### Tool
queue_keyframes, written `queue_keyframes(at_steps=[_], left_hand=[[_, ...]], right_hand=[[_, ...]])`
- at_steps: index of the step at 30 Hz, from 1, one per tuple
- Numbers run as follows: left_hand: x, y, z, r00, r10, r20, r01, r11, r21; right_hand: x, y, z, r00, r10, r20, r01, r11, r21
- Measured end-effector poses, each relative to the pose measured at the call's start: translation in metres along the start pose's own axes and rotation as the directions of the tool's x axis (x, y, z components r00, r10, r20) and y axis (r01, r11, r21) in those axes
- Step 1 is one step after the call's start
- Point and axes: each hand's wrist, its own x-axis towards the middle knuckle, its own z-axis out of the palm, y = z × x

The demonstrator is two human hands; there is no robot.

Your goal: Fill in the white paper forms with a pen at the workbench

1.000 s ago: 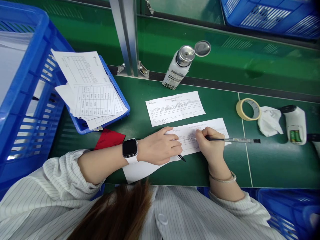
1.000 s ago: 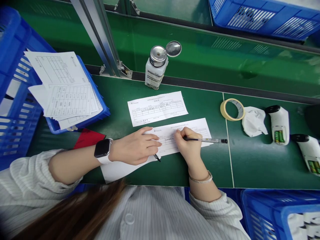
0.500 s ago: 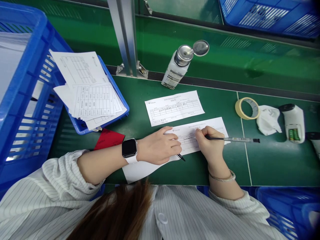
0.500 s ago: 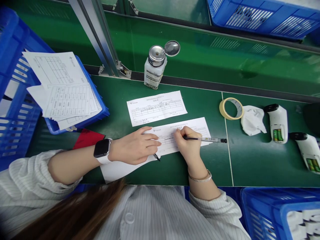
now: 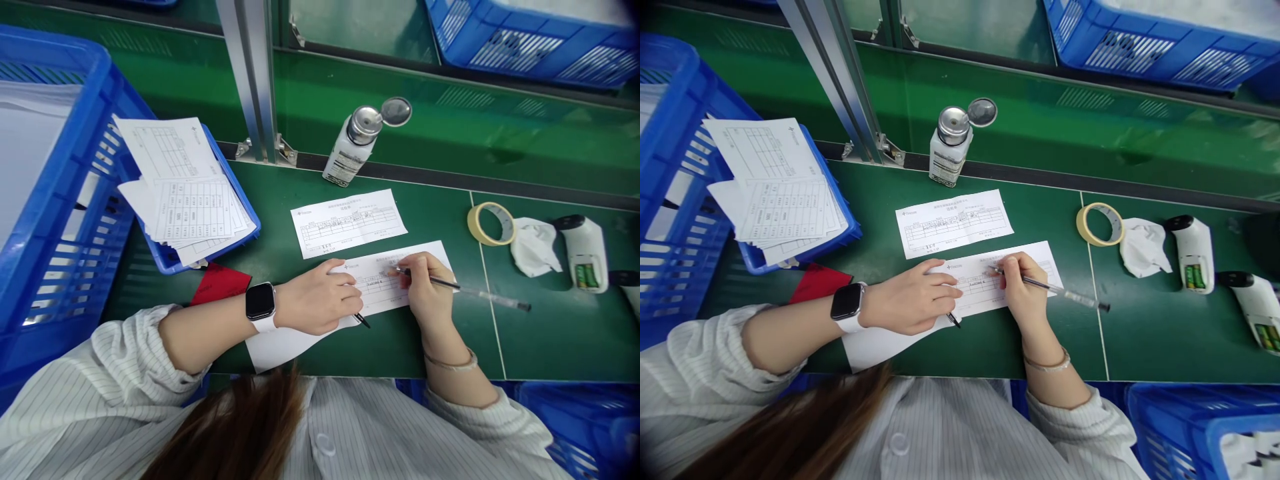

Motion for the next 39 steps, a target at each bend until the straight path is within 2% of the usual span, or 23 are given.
queue_keyframes(at_steps=[2,4,7,11,13,22,39], left_hand=[[0.0,0.0,0.0,1.0,-0.001,-0.001,0.001,1.0,0.005],[0.0,0.001,0.0,1.0,-0.002,-0.002,0.002,1.0,0.006],[0.0,0.001,0.0,1.0,0.0,-0.006,0.0,1.0,0.005],[0.0,0.001,0.0,1.0,0.001,-0.011,0.0,1.0,0.005],[0.0,0.0,0.0,1.0,0.001,-0.009,-0.001,1.0,0.001],[0.0,0.0,0.002,1.0,-0.001,-0.008,0.001,1.0,-0.003],[-0.001,0.0,0.002,1.0,-0.005,-0.019,0.005,1.0,-0.009]], right_hand=[[0.002,0.001,-0.002,0.996,0.003,0.086,-0.001,1.0,-0.025],[0.003,0.0,-0.003,0.992,-0.014,0.124,0.023,0.997,-0.072],[0.001,-0.003,-0.002,0.995,-0.065,0.081,0.074,0.992,-0.104],[-0.003,-0.008,0.002,0.999,-0.05,-0.022,0.047,0.992,-0.12],[-0.004,-0.008,0.004,0.999,-0.045,-0.009,0.044,0.988,-0.148],[-0.002,-0.001,0.006,0.985,-0.166,0.036,0.169,0.95,-0.261],[-0.003,-0.001,0.007,0.982,-0.179,0.057,0.187,0.931,-0.313]])
